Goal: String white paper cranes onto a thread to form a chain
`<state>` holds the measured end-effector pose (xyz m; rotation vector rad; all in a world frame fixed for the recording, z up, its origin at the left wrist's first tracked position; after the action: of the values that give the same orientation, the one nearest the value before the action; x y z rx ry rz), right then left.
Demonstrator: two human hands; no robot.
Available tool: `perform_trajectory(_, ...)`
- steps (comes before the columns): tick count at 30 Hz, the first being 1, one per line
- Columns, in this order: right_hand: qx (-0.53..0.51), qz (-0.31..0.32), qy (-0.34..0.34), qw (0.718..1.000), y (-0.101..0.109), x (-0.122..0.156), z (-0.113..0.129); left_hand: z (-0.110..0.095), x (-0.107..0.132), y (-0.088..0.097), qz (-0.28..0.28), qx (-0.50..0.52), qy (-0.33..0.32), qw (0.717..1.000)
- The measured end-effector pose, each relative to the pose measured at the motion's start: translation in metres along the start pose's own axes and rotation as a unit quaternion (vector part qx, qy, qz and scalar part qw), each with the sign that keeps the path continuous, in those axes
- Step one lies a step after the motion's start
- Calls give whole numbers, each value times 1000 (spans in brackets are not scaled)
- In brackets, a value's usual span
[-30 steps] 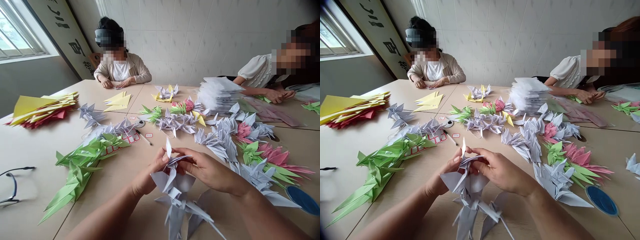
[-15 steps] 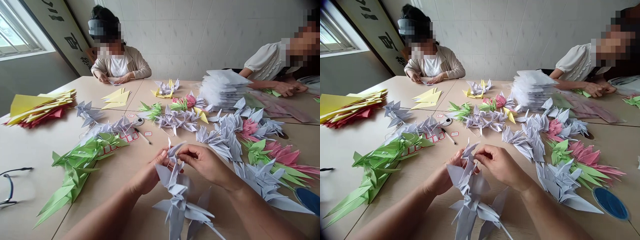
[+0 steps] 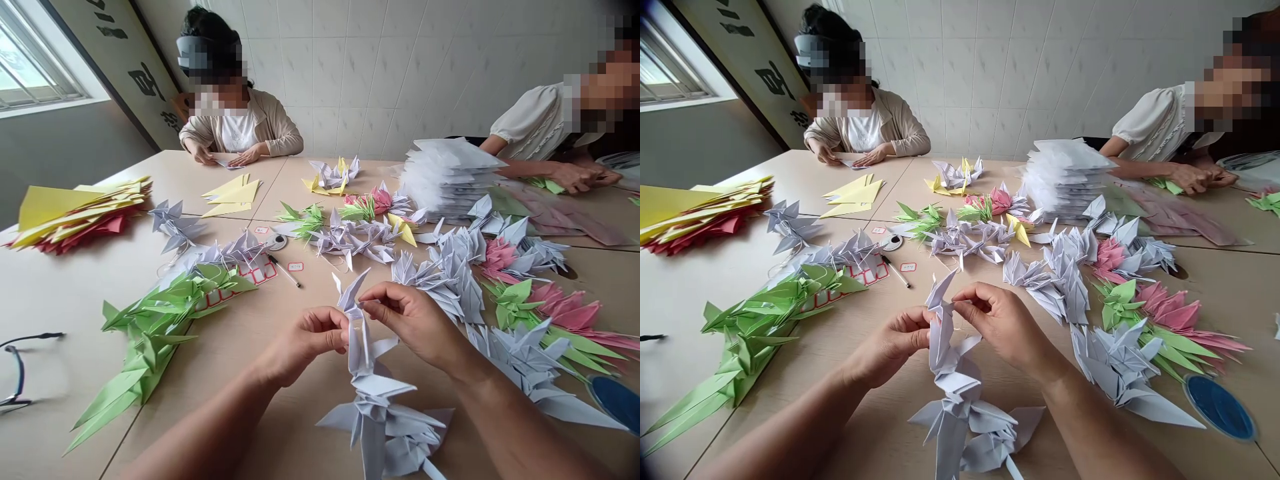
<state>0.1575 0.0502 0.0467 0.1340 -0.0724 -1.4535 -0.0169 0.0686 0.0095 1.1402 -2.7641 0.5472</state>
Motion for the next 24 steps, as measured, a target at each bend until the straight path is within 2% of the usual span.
perform_trajectory(9,-60,-6,0,998,-1,3,8,1,3,-3,33,-37,-13,999)
perform_trajectory(13,-106,3,-20,994,-1,7,9,7,3,-4,75,-102,18,992)
perform_trajectory(16,-83,31,-10,996,-2,11,15,8,4,-8,103,-128,24,986)
perform_trajectory(21,-77,71,1,994,-4,16,27,-3,5,-14,91,-114,4,989)
perform_trajectory(24,-89,72,7,993,-2,17,32,-5,3,-13,75,-109,0,991)
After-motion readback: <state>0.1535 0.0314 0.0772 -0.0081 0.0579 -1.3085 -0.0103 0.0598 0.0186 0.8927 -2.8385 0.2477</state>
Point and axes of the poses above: each hand's wrist, its own x-axis away from the middle knuckle, its own y-axis out of the back of the hand, z = x × y, the point moved 3 cm from there along -x, towards the middle knuckle, and after that the axes turned 12 degrees about -x, right-handed, at the moved point
